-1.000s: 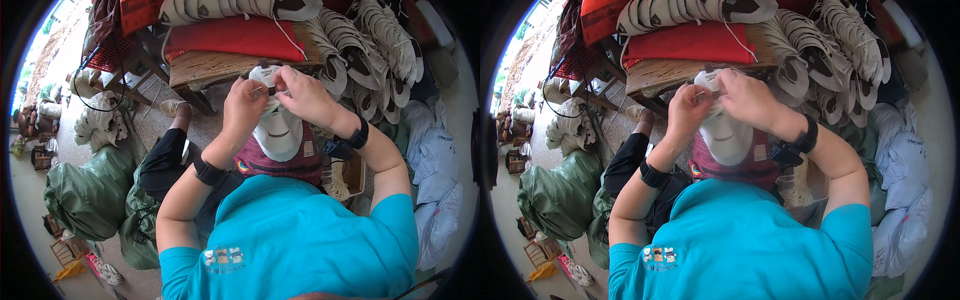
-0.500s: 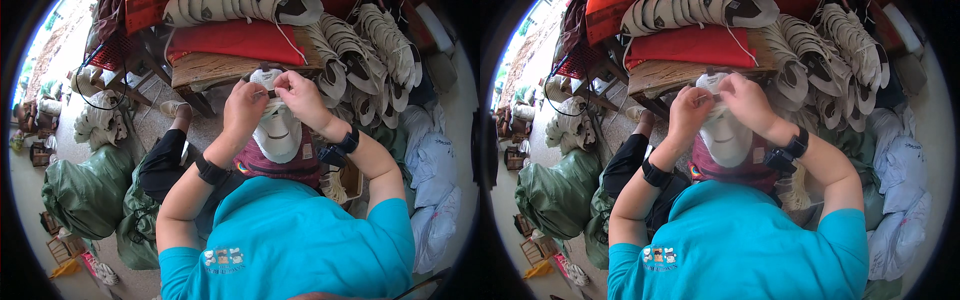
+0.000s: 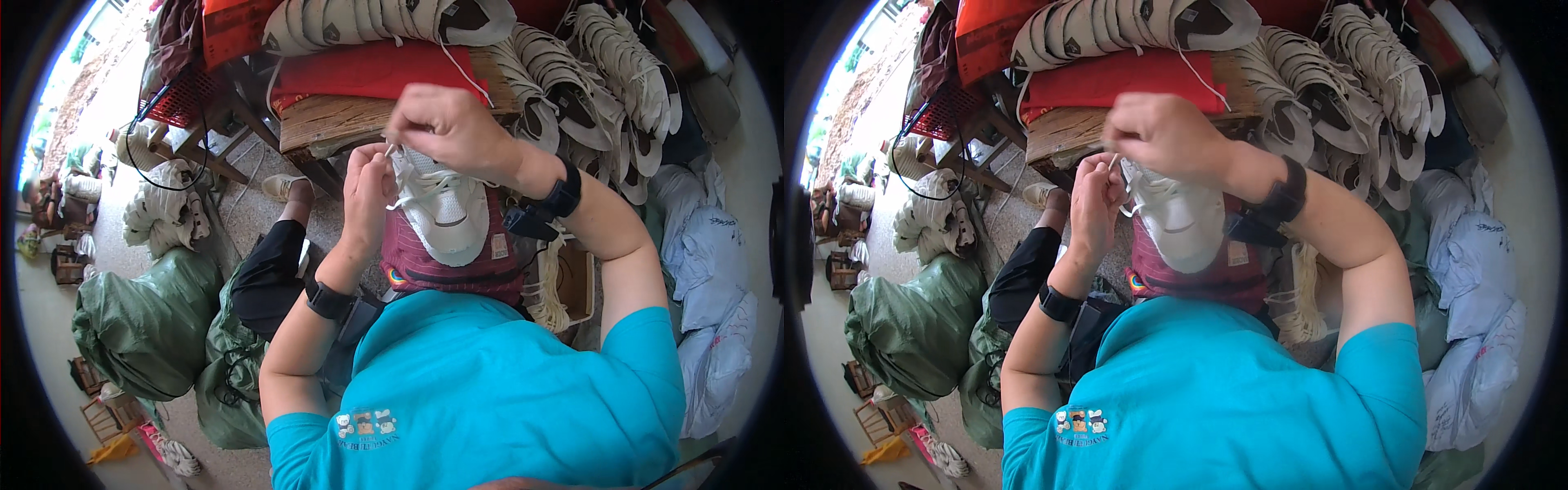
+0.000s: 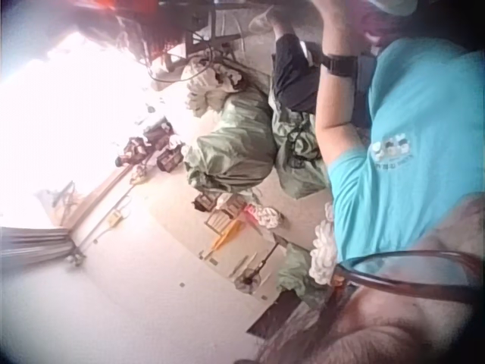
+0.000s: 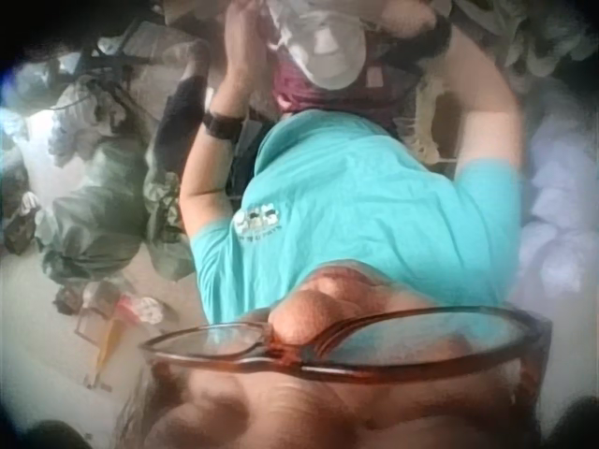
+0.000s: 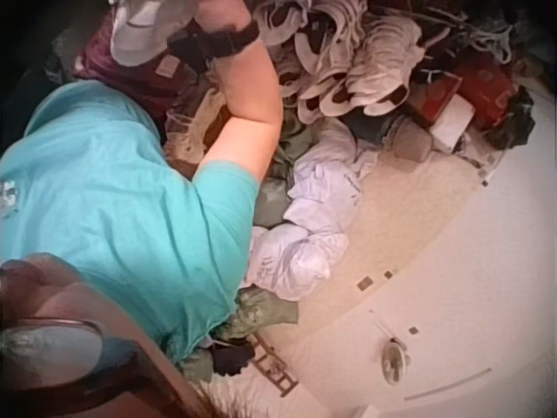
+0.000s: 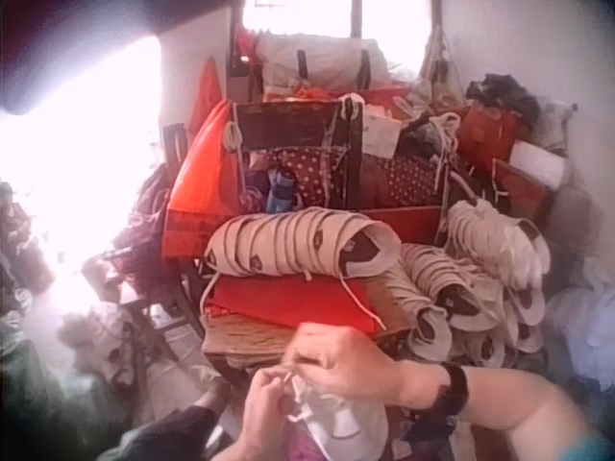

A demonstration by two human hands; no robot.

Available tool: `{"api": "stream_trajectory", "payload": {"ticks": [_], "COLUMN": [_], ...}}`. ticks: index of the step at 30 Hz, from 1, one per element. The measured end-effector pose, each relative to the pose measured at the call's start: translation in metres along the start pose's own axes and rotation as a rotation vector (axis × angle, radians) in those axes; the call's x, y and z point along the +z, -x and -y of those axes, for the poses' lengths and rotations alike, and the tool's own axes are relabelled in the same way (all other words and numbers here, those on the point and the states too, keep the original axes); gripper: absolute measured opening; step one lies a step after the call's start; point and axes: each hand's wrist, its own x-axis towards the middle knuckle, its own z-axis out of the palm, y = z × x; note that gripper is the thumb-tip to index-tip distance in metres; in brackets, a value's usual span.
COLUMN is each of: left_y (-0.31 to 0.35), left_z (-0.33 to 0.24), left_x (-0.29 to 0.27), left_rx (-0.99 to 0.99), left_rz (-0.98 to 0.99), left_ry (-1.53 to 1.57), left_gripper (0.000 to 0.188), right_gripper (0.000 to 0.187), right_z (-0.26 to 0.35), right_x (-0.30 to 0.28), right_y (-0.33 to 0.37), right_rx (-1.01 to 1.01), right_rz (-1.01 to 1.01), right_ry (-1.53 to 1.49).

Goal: The person sits on the floor and laces a white sneaker by hand. They thread the laces through the eyelets, pull them tight, and tie a knot. The person then picks up a second shoe and begins the same lacing process.

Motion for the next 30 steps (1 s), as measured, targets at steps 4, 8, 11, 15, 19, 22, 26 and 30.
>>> {"api": "stream_trajectory", "payload": {"ticks": [4,8,11,15,19,22,26,30], "left_y": [-0.001,-0.002,0.003,0.001,-0.003,-0.004,-0.004,-0.002], "left_z": [0.015,0.022,0.018,0.008,0.014,0.018,0.021,0.023], "left_x": [-0.005,-0.005,-0.004,0.007,0.013,0.018,0.022,0.026], "left_rx": [0.22,0.563,0.456,0.302,0.222,0.295,0.328,0.447], "left_rz": [0.049,0.055,0.028,0.05,-0.046,-0.049,-0.03,-0.013], "left_ry": [-0.381,-0.811,-0.638,-0.444,-0.334,-0.367,-0.506,-0.777], "left_gripper": [0.013,0.017,0.016,0.012,0.012,0.011,0.012,0.014], "right_gripper": [0.007,0.007,0.011,0.008,0.003,0.005,0.009,0.009], "right_z": [0.05,0.051,0.051,0.055,0.056,0.05,0.047,0.042], "right_x": [-0.014,-0.017,-0.021,-0.014,-0.004,0.004,0.009,0.016], "right_y": [-0.037,-0.03,-0.015,0.012,0.046,0.058,0.062,0.067], "right_rx": [-0.16,-0.155,-0.139,-0.255,-0.156,-0.147,-0.097,-0.065], "right_rz": [-0.077,-0.002,0.127,0.406,0.643,0.661,0.68,0.699], "right_ry": [-0.232,-0.268,-0.379,-0.492,-0.365,-0.331,-0.334,-0.341]}}
